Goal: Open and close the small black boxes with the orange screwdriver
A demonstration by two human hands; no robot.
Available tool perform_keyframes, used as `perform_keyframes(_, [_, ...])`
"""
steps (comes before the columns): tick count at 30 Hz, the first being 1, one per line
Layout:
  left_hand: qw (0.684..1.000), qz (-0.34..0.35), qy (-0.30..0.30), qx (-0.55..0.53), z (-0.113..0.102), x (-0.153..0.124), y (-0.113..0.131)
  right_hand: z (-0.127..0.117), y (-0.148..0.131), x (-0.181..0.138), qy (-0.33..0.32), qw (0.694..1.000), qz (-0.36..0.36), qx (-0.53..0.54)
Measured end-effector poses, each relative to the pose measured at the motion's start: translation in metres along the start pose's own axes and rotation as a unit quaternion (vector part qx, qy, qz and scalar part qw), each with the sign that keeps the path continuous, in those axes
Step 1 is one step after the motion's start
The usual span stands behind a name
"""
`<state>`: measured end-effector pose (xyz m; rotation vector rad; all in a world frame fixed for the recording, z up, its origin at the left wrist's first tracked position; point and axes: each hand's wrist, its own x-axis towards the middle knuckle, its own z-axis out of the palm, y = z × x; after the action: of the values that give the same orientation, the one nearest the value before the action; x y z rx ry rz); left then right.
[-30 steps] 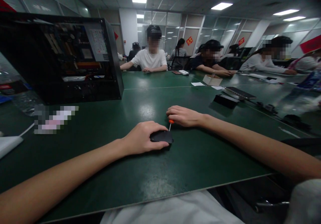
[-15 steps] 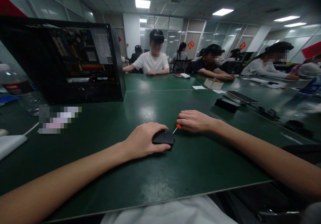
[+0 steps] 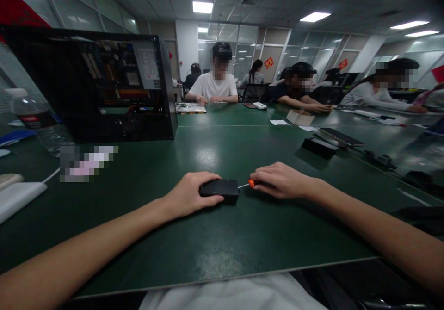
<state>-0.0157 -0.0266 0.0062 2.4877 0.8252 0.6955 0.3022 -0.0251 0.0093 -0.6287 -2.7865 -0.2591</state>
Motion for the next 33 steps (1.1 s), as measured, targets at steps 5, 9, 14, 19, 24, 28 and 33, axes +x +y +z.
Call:
perform_keyframes(5, [1.0, -0.022, 0.012, -0.011, 0.004, 0.002, 0.0, 0.007, -0.004, 0.006, -0.005, 0.997, 0.043, 0.063])
perform_keyframes(9, [1.0, -0.021, 0.01, -0.01, 0.003, 0.002, 0.0, 0.005, -0.004, 0.008, 0.002, 0.998, 0.034, 0.059])
perform_keyframes(14, [1.0, -0.011, 0.005, -0.002, 0.002, 0.002, 0.0, -0.012, 0.002, 0.0, 0.029, 0.998, -0.007, 0.05])
perform_keyframes(19, [1.0, 0.0, 0.0, 0.004, 0.004, 0.002, -0.002, -0.01, 0.01, -0.005, 0.029, 0.99, 0.015, 0.137])
perform_keyframes(24, [1.0, -0.004, 0.013, 0.014, 0.007, 0.001, -0.004, 0.009, 0.004, 0.002, -0.002, 0.975, 0.082, 0.205])
perform_keyframes(28, [1.0, -0.009, 0.012, 0.007, 0.007, 0.001, -0.003, 0.013, -0.003, 0.008, -0.029, 0.978, 0.089, 0.187])
perform_keyframes(33, [1.0, 0.0, 0.013, -0.004, 0.004, 0.001, -0.001, -0.002, 0.0, 0.008, -0.009, 0.99, 0.052, 0.128])
